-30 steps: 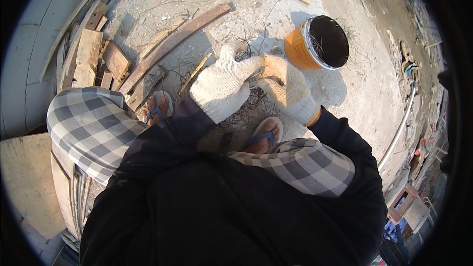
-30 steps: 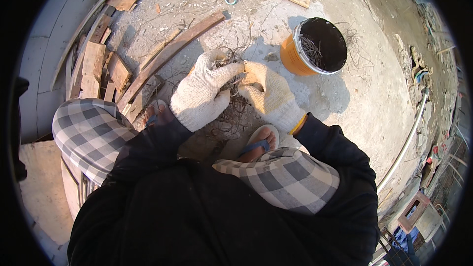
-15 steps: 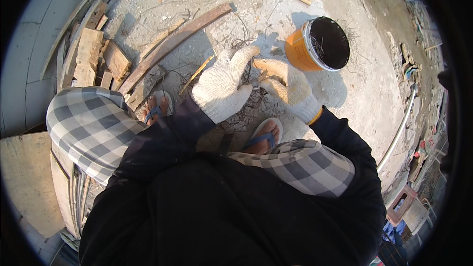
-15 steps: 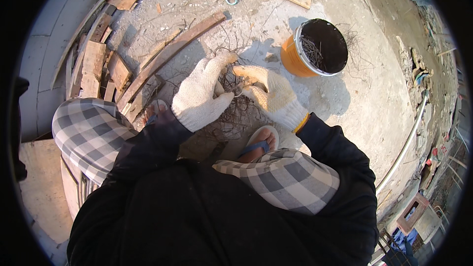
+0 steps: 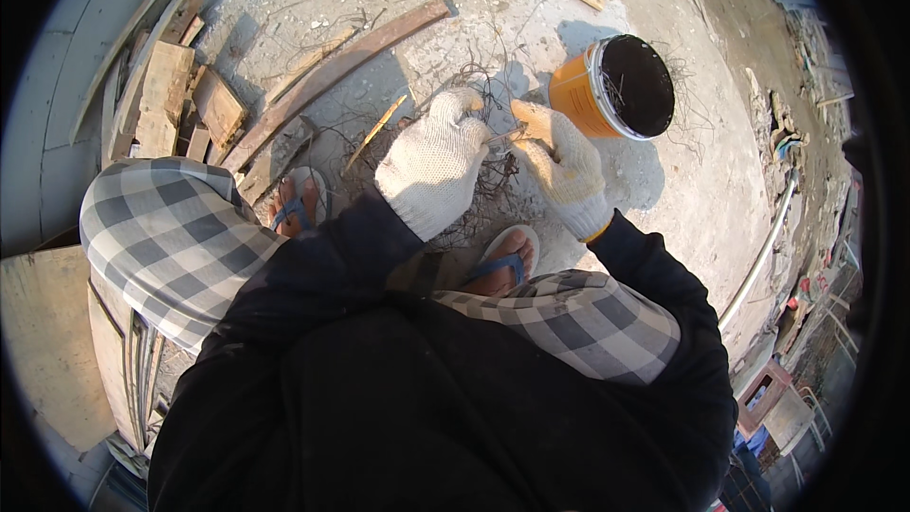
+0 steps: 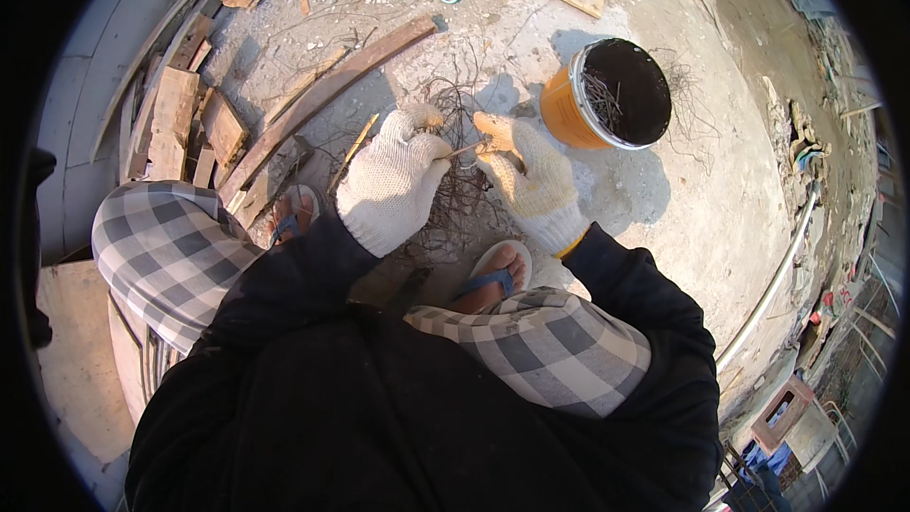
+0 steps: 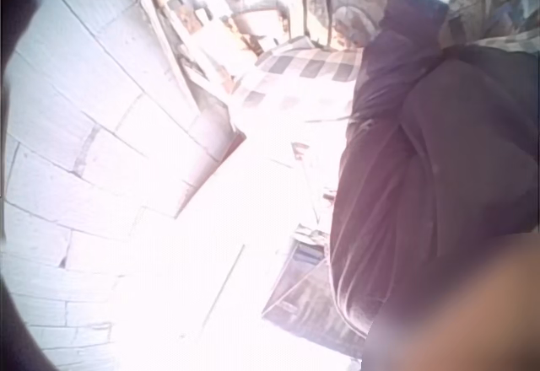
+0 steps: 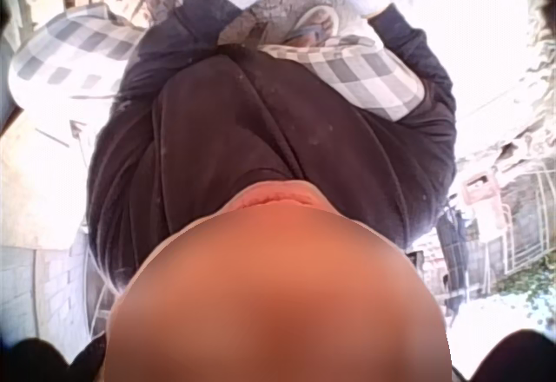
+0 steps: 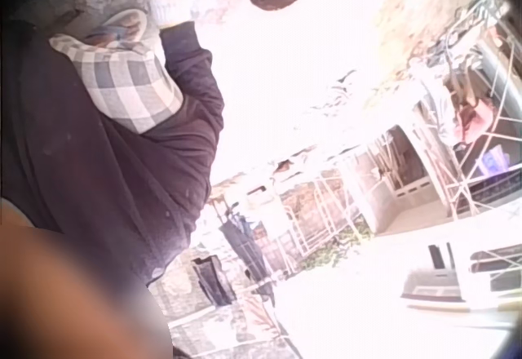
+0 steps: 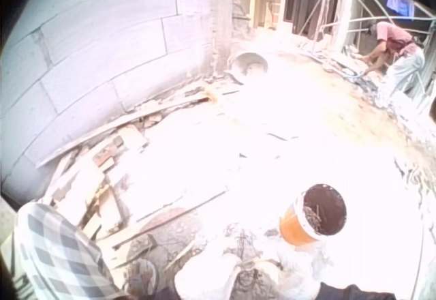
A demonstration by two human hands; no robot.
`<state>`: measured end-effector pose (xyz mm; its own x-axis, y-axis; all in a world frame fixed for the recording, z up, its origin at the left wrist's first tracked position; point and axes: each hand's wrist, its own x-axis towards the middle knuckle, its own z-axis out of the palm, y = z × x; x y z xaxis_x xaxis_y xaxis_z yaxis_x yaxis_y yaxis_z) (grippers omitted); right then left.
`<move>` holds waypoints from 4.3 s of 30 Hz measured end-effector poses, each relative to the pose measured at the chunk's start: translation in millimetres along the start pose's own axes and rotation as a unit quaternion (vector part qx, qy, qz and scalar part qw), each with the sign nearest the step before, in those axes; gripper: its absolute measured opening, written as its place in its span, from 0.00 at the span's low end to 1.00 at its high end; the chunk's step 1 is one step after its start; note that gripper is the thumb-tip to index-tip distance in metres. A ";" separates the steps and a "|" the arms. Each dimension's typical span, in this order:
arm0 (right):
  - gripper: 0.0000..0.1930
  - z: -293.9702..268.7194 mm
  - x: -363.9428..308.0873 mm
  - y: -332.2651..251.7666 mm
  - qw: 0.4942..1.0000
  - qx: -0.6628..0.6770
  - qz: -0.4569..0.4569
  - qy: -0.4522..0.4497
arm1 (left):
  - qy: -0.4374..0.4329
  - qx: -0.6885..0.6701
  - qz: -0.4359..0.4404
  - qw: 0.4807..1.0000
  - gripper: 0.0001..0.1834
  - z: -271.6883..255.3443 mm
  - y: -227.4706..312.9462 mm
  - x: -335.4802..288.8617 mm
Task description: The person squats on a concrete floor and uses gloved hands to untangle and separate thin metal wires from a pile. They repeatedly pick up wire segments, straighten them, and place them into an orange bucket nearby.
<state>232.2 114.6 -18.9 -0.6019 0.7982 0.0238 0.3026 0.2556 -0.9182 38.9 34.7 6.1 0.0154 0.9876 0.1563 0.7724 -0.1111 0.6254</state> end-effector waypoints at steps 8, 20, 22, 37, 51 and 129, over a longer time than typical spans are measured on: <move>0.15 0.2 3.2 6.3 0.990 -0.097 -0.096 -0.027 | 0.032 0.007 0.018 0.999 0.08 -0.5 -7.6 7.7; 0.14 -16.5 4.7 -0.1 0.968 0.143 0.129 -0.159 | 0.041 -0.103 -0.001 0.994 0.09 0.4 -13.0 15.1; 0.15 -17.7 6.1 -0.9 0.958 0.168 0.163 -0.167 | 0.060 -0.123 -0.020 0.990 0.10 0.2 -16.3 17.1; 0.16 -17.8 14.5 -1.9 0.976 0.117 0.098 -0.157 | 0.024 -0.246 -0.149 0.958 0.13 -0.3 -21.1 17.7; 0.11 -33.9 9.7 1.3 0.987 -0.120 -0.053 -0.088 | 0.026 -0.116 -0.023 0.993 0.09 3.3 -44.3 26.5; 0.10 -35.1 81.7 -13.0 0.877 -0.276 -0.386 0.068 | -0.074 -0.212 -0.018 0.974 0.17 13.0 -0.2 31.3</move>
<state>205.1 195.6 8.9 -0.7026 0.3181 0.6365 0.1779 0.9446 -0.2758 47.4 67.1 0.9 0.1076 0.9935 0.0363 0.4429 -0.0806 0.8930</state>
